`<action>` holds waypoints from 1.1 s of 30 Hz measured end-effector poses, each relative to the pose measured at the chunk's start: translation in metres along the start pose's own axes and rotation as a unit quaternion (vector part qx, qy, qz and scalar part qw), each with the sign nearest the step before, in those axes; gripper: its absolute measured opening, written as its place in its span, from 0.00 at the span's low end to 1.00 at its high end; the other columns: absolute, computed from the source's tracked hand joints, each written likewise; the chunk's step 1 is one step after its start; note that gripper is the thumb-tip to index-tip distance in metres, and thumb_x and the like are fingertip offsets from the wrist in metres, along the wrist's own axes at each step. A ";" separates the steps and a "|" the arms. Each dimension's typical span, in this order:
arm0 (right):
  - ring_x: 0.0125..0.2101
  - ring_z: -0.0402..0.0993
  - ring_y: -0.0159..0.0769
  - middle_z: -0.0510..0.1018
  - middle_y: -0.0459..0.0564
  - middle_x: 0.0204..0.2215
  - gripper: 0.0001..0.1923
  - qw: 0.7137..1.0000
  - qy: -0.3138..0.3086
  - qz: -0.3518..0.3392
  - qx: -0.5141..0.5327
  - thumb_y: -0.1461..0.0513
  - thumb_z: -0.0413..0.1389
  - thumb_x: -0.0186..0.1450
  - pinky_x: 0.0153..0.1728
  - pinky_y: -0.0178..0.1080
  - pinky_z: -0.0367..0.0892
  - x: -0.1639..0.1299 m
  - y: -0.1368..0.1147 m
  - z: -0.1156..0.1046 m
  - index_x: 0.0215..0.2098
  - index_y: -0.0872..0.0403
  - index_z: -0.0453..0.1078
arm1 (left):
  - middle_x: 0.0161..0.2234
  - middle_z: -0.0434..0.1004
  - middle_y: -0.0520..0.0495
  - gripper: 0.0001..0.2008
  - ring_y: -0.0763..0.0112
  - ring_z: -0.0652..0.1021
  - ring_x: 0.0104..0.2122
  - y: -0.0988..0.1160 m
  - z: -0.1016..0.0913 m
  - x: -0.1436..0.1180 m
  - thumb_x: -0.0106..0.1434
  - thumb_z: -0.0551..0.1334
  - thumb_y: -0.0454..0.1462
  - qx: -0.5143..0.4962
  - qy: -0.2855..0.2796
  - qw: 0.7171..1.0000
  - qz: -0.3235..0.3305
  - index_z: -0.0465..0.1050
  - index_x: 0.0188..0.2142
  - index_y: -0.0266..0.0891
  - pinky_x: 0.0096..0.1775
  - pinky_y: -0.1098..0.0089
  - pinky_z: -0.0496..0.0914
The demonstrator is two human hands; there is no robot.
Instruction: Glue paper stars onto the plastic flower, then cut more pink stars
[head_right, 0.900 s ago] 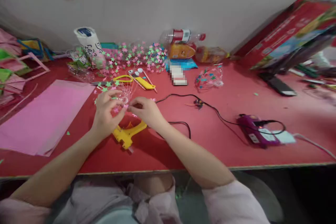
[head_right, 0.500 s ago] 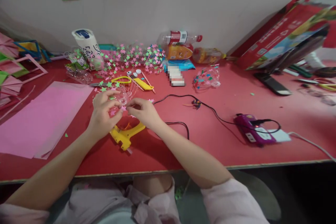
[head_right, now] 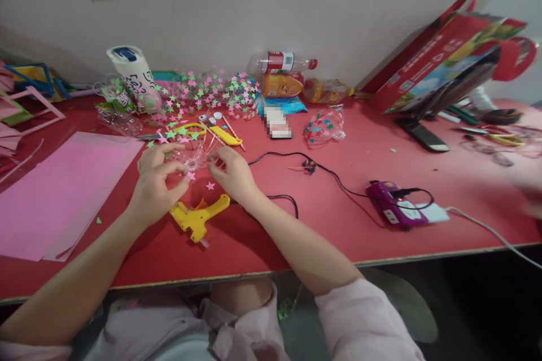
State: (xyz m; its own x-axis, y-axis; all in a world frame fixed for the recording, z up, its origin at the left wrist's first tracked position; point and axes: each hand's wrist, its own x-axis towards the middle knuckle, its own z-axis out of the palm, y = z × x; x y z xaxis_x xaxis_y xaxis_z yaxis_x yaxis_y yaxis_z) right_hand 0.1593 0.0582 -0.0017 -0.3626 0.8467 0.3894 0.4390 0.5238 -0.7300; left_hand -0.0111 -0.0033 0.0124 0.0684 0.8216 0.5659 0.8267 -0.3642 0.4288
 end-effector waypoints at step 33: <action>0.31 0.70 0.34 0.76 0.50 0.31 0.05 1.000 0.001 0.021 -0.015 0.64 0.51 0.60 0.33 0.36 0.64 0.000 0.002 0.001 0.31 0.54 0.69 | 0.52 0.68 0.43 0.07 0.58 0.64 0.58 -0.010 0.008 -0.001 0.63 0.53 0.32 0.018 0.015 0.999 0.024 0.63 0.29 0.41 0.62 0.43 0.47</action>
State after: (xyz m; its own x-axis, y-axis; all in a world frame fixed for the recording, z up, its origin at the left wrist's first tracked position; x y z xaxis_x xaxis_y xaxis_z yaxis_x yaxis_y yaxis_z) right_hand 0.1597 0.0590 -0.0042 -0.3413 0.8679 0.3609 0.4779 0.4908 -0.7285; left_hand -0.0146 0.0034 0.0020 0.0925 0.7898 0.6064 0.8421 -0.3870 0.3756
